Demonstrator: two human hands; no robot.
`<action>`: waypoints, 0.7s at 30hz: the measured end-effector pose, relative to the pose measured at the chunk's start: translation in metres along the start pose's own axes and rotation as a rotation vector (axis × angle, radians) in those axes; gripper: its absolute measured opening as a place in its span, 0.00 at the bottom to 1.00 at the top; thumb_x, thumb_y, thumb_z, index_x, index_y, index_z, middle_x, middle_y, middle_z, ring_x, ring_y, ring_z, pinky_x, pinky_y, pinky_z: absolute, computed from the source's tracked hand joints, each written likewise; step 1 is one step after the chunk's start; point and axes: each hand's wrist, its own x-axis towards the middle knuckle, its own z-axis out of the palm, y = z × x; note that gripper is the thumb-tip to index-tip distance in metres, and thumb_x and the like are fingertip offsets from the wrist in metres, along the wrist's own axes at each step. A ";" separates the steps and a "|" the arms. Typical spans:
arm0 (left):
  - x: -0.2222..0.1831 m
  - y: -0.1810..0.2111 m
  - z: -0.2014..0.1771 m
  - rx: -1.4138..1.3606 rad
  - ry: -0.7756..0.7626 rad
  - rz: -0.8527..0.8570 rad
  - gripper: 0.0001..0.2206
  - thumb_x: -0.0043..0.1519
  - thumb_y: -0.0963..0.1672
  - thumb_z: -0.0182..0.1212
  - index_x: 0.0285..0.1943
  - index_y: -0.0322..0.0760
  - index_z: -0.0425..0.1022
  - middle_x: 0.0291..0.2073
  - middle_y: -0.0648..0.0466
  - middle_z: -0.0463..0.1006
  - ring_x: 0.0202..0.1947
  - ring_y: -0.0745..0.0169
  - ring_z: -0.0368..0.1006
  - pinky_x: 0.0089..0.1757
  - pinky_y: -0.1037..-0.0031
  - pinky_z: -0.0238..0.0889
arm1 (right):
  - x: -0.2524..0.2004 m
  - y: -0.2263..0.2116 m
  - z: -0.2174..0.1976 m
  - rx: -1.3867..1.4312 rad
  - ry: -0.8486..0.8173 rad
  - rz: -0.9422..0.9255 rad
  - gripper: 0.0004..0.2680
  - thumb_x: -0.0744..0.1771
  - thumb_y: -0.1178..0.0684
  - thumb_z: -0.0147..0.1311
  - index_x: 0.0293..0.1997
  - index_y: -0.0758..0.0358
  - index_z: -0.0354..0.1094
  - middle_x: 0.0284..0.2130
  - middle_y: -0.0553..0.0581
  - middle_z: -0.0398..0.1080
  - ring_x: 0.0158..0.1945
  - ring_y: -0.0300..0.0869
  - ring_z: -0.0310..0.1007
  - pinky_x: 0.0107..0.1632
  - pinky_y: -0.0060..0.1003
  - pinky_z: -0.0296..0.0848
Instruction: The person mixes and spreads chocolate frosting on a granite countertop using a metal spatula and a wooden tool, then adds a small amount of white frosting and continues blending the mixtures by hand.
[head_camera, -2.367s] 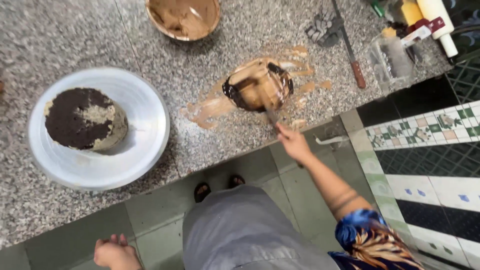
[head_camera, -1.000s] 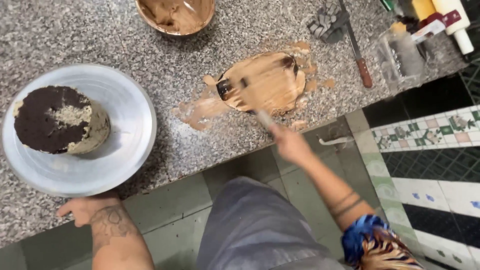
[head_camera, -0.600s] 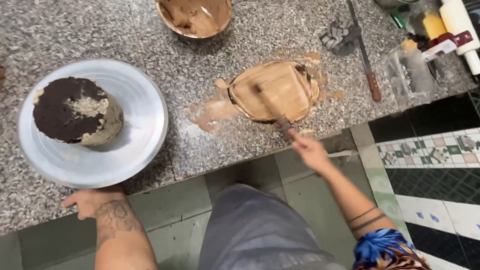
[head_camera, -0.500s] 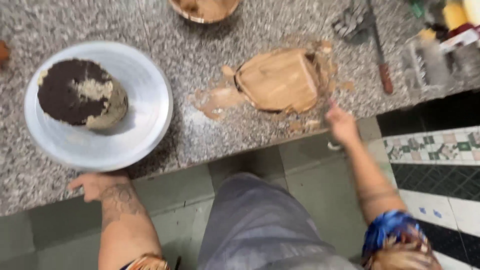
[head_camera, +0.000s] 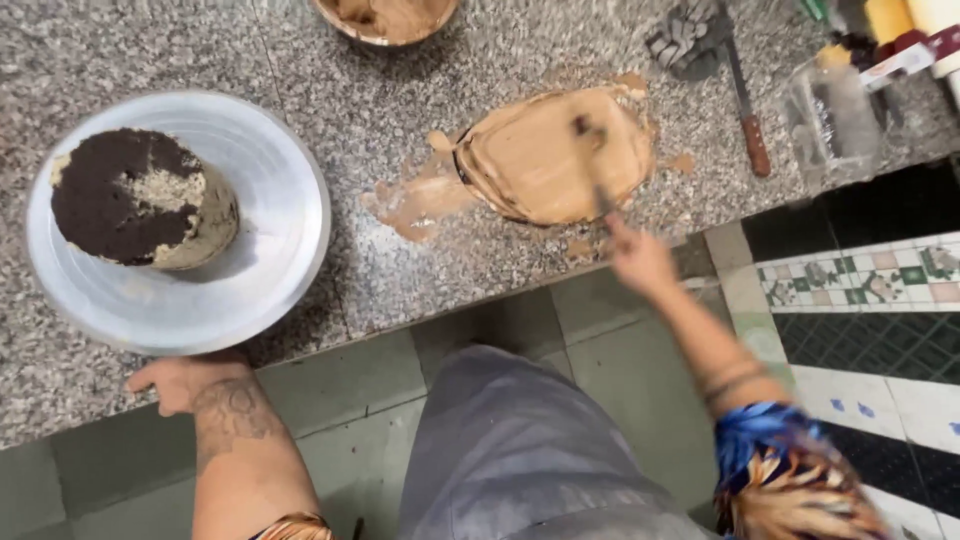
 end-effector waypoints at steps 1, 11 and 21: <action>0.000 -0.001 0.007 -0.036 -0.016 -0.010 0.33 0.59 0.62 0.44 0.60 0.38 0.72 0.53 0.52 0.82 0.54 0.50 0.78 0.54 0.55 0.73 | -0.019 -0.009 0.018 0.166 0.103 -0.163 0.16 0.72 0.50 0.52 0.71 0.48 0.62 0.47 0.64 0.77 0.49 0.58 0.78 0.47 0.52 0.76; 0.023 -0.013 0.008 -0.103 -0.186 0.091 0.38 0.60 0.62 0.42 0.61 0.25 0.72 0.53 0.45 0.82 0.50 0.46 0.80 0.46 0.56 0.79 | -0.070 0.052 0.001 0.542 -0.022 0.769 0.25 0.72 0.55 0.41 0.82 0.50 0.38 0.28 0.66 0.72 0.23 0.49 0.68 0.25 0.44 0.68; 0.009 -0.009 0.001 -0.054 -0.204 0.095 0.37 0.63 0.61 0.43 0.68 0.27 0.62 0.56 0.44 0.79 0.52 0.47 0.80 0.47 0.58 0.81 | -0.022 -0.198 0.059 0.704 -0.241 0.474 0.27 0.69 0.58 0.45 0.80 0.51 0.39 0.26 0.63 0.70 0.22 0.50 0.67 0.24 0.47 0.67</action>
